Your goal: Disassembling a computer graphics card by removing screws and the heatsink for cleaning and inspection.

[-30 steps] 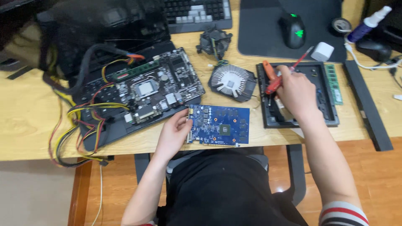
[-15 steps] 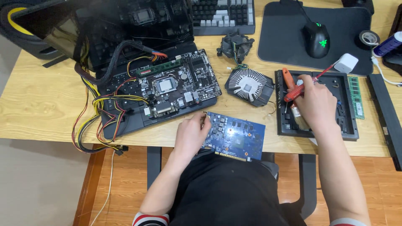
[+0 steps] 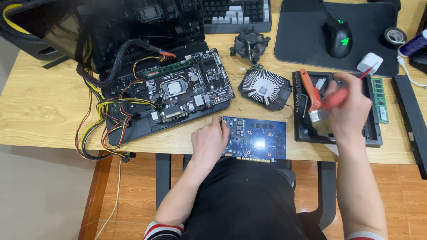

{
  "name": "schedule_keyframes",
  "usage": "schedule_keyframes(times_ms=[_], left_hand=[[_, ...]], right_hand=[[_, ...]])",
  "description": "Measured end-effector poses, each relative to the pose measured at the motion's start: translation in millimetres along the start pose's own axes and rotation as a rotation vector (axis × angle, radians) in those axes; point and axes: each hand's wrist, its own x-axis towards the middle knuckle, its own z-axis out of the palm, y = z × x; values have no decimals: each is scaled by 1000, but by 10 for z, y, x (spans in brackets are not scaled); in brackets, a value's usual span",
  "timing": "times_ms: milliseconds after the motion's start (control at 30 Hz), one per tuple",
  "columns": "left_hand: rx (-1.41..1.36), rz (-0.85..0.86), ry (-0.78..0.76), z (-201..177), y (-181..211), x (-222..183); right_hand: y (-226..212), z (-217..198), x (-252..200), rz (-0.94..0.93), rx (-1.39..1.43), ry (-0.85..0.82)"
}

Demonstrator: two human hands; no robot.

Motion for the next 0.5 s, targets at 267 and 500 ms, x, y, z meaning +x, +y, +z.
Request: schedule_keyframes(times_ms=[267, 500], left_hand=[[48, 18, 31, 44, 29, -70], [24, 62, 73, -39, 63, -65]], right_hand=[[-104, -65, -455, 205, 880, 24], [-55, 151, -766, 336, 1296, -115]])
